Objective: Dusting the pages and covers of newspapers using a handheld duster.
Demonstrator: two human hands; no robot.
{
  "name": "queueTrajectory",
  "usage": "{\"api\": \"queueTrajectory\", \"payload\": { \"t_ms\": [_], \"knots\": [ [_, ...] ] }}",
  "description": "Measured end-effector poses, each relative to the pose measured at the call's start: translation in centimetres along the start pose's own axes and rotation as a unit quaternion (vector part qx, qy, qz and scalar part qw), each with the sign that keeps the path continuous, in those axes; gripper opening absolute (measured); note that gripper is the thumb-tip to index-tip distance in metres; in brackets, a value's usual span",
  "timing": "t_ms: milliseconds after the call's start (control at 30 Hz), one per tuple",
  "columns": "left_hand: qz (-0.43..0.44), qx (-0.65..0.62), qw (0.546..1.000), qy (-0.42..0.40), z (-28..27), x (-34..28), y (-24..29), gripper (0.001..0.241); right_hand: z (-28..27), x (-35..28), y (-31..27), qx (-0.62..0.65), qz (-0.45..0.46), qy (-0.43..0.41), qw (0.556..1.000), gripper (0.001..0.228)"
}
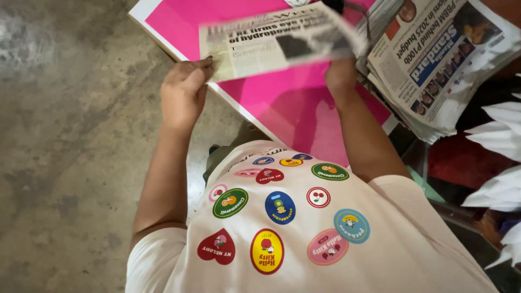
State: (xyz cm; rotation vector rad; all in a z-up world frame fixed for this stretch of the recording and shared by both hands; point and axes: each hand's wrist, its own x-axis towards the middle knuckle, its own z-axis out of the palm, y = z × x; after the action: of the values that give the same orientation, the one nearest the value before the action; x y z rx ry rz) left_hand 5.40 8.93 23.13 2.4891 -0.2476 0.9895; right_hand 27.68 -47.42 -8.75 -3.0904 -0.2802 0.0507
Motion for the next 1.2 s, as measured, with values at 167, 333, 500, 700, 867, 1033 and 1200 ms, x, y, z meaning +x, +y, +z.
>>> {"api": "queueTrajectory", "payload": {
  "t_ms": [167,333,500,700,867,1033,1200],
  "knots": [
    [-0.123,-0.100,0.984,-0.087,4.2,-7.4,-2.2,0.024,-9.2,-1.1,-15.1,0.662,0.175,0.042,0.728,0.026],
    [-0.518,-0.270,0.810,-0.043,10.1,-13.5,-5.3,0.037,-6.0,-3.9,-14.6,0.225,-0.032,0.143,0.963,0.040],
    [-0.629,-0.177,0.757,0.033,18.4,-19.6,-11.7,0.060,-12.4,-7.9,-21.0,0.264,-0.110,0.039,0.957,0.051],
    [-0.511,0.018,0.857,-0.065,11.6,-15.5,-5.7,0.020,-14.1,-11.2,-22.3,0.204,-0.184,-0.021,0.961,0.069],
    [-0.302,0.131,0.944,-0.024,6.9,-14.1,-0.9,0.015,-13.6,-12.7,-20.9,0.315,-0.178,-0.034,0.932,0.053],
    [-0.132,0.207,0.968,0.049,3.2,-12.2,2.2,0.015,-9.9,-12.6,-19.1,0.430,-0.075,-0.033,0.899,0.050],
    [-0.112,0.162,0.977,0.085,2.9,-11.5,4.6,0.005,-13.0,-12.1,-20.6,0.481,0.029,-0.146,0.864,0.063]
  ]
}}
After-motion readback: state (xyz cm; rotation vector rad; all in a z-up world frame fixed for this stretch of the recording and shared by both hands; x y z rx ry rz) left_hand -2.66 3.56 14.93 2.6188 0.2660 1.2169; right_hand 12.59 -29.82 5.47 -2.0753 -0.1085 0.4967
